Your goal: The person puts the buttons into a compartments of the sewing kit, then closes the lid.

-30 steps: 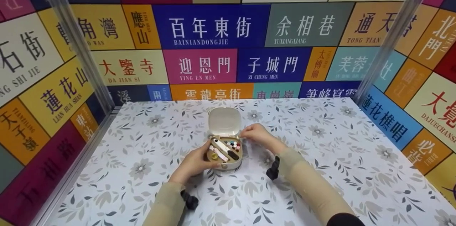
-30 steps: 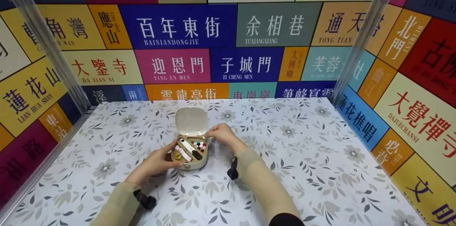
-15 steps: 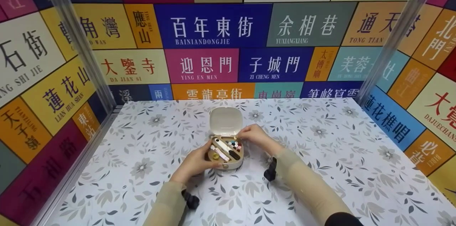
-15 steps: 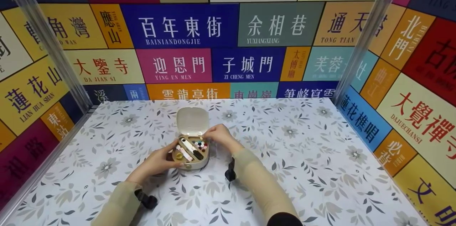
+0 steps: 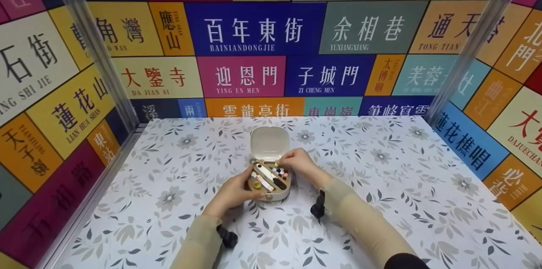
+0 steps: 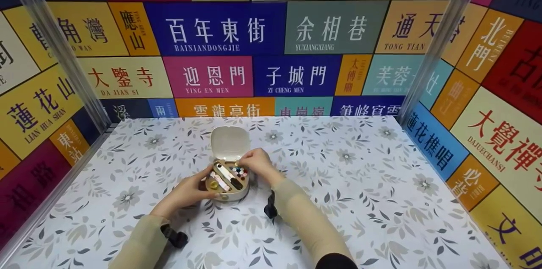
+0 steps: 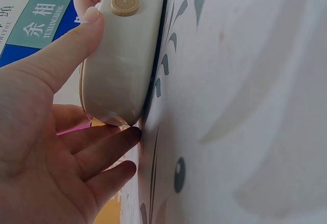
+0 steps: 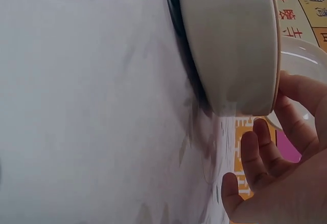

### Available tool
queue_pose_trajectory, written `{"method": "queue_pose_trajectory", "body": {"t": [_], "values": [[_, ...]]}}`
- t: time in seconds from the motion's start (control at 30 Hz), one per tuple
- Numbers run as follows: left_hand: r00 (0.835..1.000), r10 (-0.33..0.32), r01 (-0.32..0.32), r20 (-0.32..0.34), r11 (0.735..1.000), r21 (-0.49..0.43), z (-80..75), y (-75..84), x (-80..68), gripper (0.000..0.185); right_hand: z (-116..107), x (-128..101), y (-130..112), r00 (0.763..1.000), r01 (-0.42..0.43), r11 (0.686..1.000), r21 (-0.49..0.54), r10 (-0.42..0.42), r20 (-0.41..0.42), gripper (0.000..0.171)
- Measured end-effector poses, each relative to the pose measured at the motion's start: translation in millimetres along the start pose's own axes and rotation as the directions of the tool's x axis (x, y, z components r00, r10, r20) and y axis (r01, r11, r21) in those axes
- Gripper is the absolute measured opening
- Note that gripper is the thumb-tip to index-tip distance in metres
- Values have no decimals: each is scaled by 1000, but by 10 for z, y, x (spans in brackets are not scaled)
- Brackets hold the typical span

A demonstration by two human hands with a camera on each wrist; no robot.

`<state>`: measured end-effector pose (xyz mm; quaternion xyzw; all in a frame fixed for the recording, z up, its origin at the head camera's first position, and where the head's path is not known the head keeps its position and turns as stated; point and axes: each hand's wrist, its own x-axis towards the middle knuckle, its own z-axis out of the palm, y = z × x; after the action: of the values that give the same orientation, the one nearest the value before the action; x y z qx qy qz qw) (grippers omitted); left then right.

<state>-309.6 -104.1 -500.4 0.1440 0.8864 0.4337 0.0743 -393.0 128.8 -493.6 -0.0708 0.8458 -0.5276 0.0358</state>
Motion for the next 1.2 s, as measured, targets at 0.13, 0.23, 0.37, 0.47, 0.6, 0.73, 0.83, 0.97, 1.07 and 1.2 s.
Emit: {"method": "queue_pose_trajectory", "body": {"t": [0.13,0.23,0.37,0.47,0.6,0.73,0.83,0.97,1.07,1.2], "values": [[1000,-5,5,1,1000,11,2,3,4,106,34,0,-2,1000,3,1000,-27,-3,-22,9],[1000,-16,16,2,1000,13,-2,6,7,107,48,-5,-5,999,26,998,-61,-29,-38,7],[1000,-8,8,-2,1000,15,-10,12,6,106,58,-21,-24,996,66,992,-107,-72,-55,7],[999,28,-28,-14,999,27,-11,9,2,105,62,-41,-49,995,72,987,-141,-82,-63,8],[999,41,-40,-26,998,44,-7,7,1,104,66,-69,-88,995,64,983,-172,-77,-69,8],[999,32,-31,-26,999,39,-5,13,2,104,70,-89,-125,991,61,962,-266,-90,-99,8],[999,36,-35,-27,999,40,-7,14,4,105,75,-102,-144,988,44,941,-335,-90,-124,8],[999,34,-33,-25,998,50,-4,12,6,105,91,-112,-137,987,26,929,-368,-82,-137,9],[999,25,-24,-22,998,51,0,9,6,105,106,-114,-116,987,23,926,-377,-82,-140,12],[1000,6,-6,-15,1000,29,8,5,2,105,116,-122,-78,986,28,927,-375,-86,-140,16]]}}
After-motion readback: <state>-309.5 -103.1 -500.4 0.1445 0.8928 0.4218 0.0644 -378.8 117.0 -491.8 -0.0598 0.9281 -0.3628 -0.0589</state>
